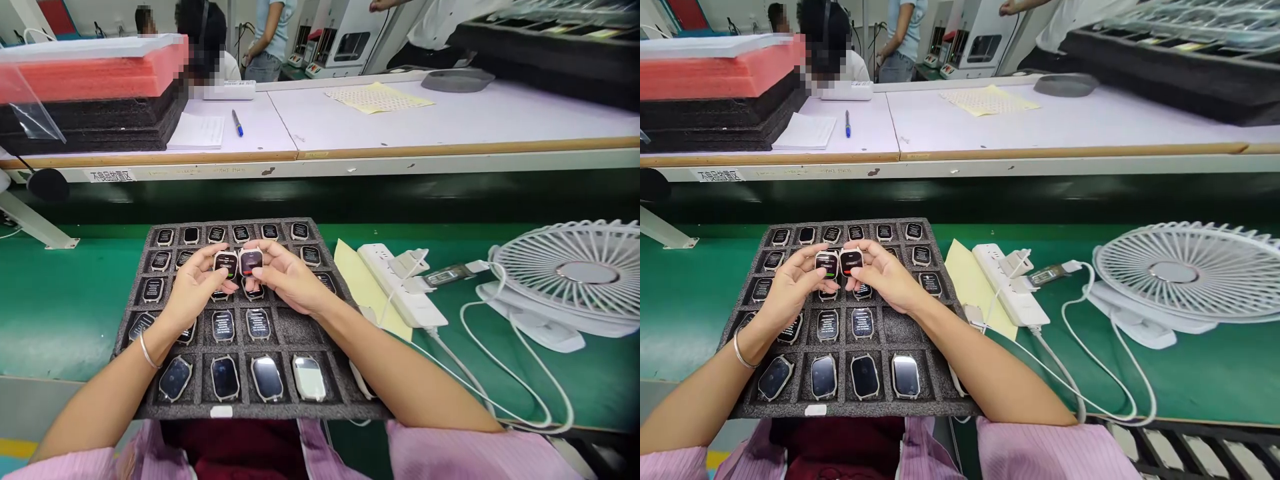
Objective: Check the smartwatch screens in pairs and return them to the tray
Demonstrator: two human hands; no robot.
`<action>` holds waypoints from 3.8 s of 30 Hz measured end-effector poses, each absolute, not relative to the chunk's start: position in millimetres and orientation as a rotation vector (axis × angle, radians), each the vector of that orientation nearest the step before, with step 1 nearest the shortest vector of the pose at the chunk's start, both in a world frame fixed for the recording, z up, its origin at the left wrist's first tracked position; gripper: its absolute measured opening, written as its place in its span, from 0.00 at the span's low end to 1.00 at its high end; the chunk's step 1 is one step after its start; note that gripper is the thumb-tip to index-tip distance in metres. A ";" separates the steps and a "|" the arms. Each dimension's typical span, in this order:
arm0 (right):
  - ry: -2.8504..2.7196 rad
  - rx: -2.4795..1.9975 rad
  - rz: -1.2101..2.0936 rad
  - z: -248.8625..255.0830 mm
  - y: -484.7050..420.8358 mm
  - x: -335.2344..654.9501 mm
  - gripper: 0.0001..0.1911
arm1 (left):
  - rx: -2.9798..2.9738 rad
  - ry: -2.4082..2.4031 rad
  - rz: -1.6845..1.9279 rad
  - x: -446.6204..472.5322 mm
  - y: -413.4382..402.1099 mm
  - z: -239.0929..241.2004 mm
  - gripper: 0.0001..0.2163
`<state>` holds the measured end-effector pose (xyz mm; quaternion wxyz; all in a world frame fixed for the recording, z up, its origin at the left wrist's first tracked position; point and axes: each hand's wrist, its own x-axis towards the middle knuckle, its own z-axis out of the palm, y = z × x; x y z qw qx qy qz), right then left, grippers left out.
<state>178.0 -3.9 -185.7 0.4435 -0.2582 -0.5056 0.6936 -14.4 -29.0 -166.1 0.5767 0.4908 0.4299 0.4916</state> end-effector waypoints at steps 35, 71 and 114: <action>-1.100 -0.690 1.819 -188.5 -6.6 177.6 0.24 | 1.120 1.098 1.145 -12.2 -24.9 -175.6 0.26; -1.163 -0.737 1.754 -190.8 -6.6 176.5 0.16 | 1.130 1.072 1.138 -10.6 -27.1 -174.4 0.17; -1.104 -0.759 1.805 -194.0 -6.6 176.0 0.15 | 1.141 1.113 1.168 -9.9 -23.3 -179.1 0.19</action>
